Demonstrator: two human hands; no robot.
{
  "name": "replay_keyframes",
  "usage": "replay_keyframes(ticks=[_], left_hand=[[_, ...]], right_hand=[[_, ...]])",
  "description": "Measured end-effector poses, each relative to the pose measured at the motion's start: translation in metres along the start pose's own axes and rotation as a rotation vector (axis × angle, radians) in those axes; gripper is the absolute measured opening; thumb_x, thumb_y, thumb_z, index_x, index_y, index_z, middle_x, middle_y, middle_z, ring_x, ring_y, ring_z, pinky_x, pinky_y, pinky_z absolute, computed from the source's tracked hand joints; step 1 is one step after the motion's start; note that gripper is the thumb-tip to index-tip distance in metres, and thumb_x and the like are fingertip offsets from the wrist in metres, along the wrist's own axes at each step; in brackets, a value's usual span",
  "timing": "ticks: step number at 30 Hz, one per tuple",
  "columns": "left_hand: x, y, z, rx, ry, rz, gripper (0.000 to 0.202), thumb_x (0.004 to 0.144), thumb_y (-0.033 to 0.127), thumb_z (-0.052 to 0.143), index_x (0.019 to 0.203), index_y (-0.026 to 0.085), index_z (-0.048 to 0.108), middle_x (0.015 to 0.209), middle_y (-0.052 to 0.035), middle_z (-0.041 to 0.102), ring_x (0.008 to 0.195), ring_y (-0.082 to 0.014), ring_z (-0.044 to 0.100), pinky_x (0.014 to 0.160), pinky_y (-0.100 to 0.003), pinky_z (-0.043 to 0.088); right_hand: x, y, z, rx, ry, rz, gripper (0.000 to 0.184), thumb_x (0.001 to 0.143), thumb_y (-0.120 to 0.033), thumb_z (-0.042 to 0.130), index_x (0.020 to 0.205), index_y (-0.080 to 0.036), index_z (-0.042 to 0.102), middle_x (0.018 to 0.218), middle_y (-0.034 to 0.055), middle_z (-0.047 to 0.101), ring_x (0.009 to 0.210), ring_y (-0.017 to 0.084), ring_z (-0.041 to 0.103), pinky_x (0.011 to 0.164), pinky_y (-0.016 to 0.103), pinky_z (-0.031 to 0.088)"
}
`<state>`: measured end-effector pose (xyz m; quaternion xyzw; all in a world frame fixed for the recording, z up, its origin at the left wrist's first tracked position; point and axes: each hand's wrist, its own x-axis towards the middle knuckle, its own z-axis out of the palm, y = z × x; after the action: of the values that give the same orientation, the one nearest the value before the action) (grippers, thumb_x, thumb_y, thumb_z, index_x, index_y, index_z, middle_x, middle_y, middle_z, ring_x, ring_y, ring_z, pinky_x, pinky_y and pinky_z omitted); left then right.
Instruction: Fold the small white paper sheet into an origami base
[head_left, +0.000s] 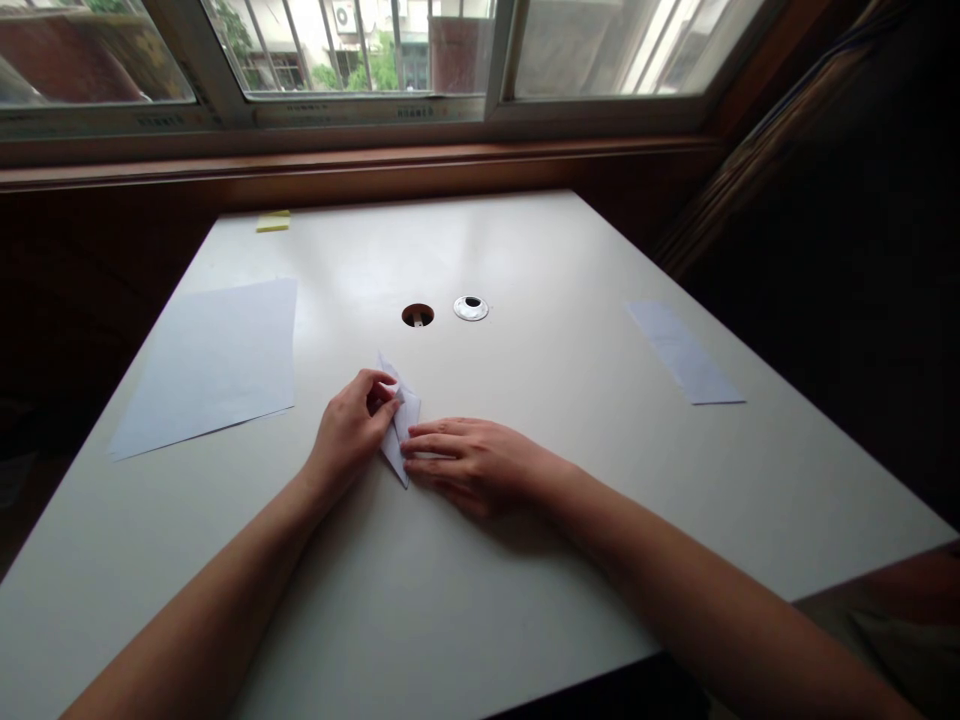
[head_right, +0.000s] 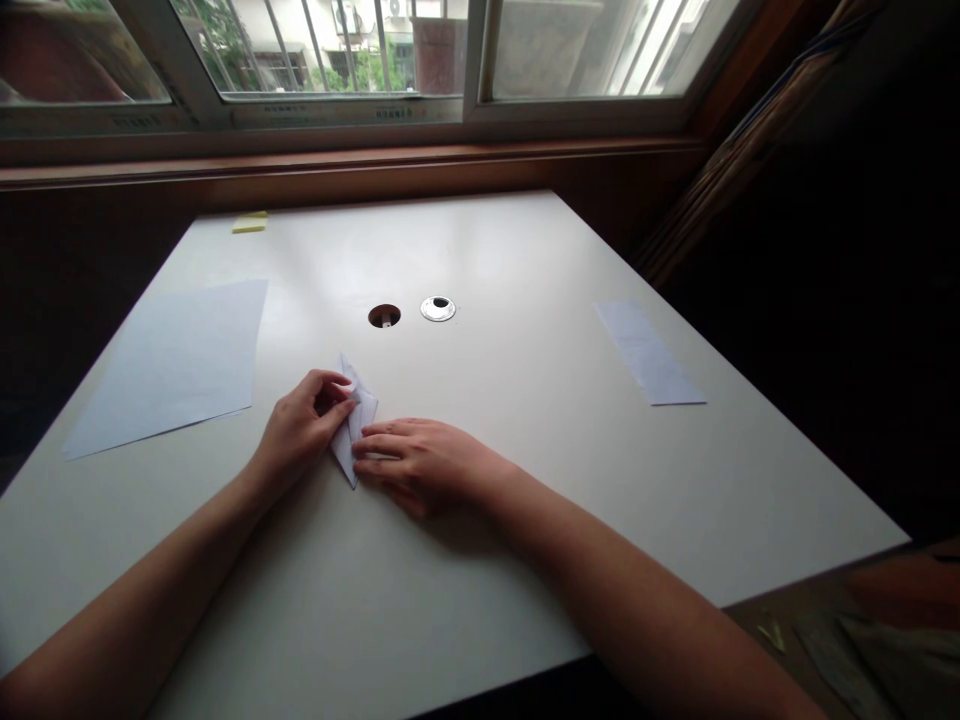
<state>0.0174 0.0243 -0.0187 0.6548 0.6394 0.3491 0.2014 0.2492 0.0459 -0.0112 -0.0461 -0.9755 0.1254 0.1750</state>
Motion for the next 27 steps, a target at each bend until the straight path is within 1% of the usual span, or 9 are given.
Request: replay_keyframes(ticks=[3, 7, 13, 17, 23, 27], left_hand=[[0.0005, 0.0008, 0.0000, 0.012, 0.001, 0.013, 0.018, 0.086, 0.028, 0.062, 0.103, 0.023, 0.058, 0.088, -0.0007, 0.068, 0.081, -0.0175, 0.066, 0.079, -0.032, 0.051], [0.0002, -0.0006, 0.0007, 0.040, 0.004, 0.026, 0.015, 0.086, 0.029, 0.061, 0.099, 0.023, 0.057, 0.089, -0.0018, 0.068, 0.083, -0.0190, 0.066, 0.078, -0.033, 0.051], [-0.0008, 0.0001, 0.0008, 0.079, 0.011, 0.031, 0.013, 0.087, 0.029, 0.059, 0.096, 0.023, 0.053, 0.089, -0.0013, 0.067, 0.082, -0.0194, 0.066, 0.077, -0.033, 0.050], [-0.0002, -0.0005, 0.0013, 0.079, 0.006, 0.038, 0.012, 0.086, 0.027, 0.059, 0.096, 0.023, 0.053, 0.089, -0.0012, 0.067, 0.083, -0.0192, 0.065, 0.077, -0.032, 0.049], [0.0007, -0.0019, 0.0014, 0.059, 0.009, 0.051, 0.009, 0.086, 0.026, 0.057, 0.094, 0.022, 0.055, 0.089, -0.0014, 0.066, 0.082, -0.0185, 0.064, 0.078, -0.032, 0.050], [0.0013, -0.0029, 0.0011, 0.048, 0.021, 0.084, 0.002, 0.085, 0.022, 0.055, 0.086, 0.021, 0.057, 0.088, -0.0024, 0.066, 0.083, -0.0183, 0.063, 0.077, -0.031, 0.049]], right_hand=[[0.0019, -0.0015, -0.0013, 0.002, -0.004, 0.001, 0.044, 0.086, -0.016, 0.057, 0.130, -0.014, 0.060, 0.137, 0.0098, 0.060, 0.135, 0.022, 0.048, 0.112, 0.038, 0.044], [0.0024, -0.0022, -0.0015, 0.007, 0.000, 0.006, 0.047, 0.084, -0.015, 0.059, 0.131, -0.015, 0.060, 0.137, 0.0095, 0.060, 0.135, 0.021, 0.049, 0.112, 0.037, 0.044], [0.0017, -0.0027, -0.0013, 0.003, -0.012, 0.014, 0.048, 0.083, -0.015, 0.059, 0.131, -0.015, 0.059, 0.138, 0.0087, 0.060, 0.133, 0.021, 0.051, 0.111, 0.038, 0.045], [0.0021, -0.0030, -0.0009, -0.013, -0.021, 0.018, 0.047, 0.085, -0.017, 0.058, 0.132, -0.016, 0.059, 0.139, 0.0092, 0.059, 0.132, 0.021, 0.051, 0.111, 0.038, 0.044], [0.0037, -0.0036, -0.0009, -0.026, -0.010, 0.011, 0.044, 0.087, -0.018, 0.055, 0.131, -0.018, 0.060, 0.137, 0.0105, 0.060, 0.126, 0.021, 0.056, 0.106, 0.037, 0.047], [0.0039, -0.0038, -0.0016, -0.016, -0.008, 0.016, 0.043, 0.088, -0.019, 0.055, 0.130, -0.018, 0.061, 0.136, 0.0098, 0.061, 0.124, 0.021, 0.056, 0.105, 0.037, 0.047]])
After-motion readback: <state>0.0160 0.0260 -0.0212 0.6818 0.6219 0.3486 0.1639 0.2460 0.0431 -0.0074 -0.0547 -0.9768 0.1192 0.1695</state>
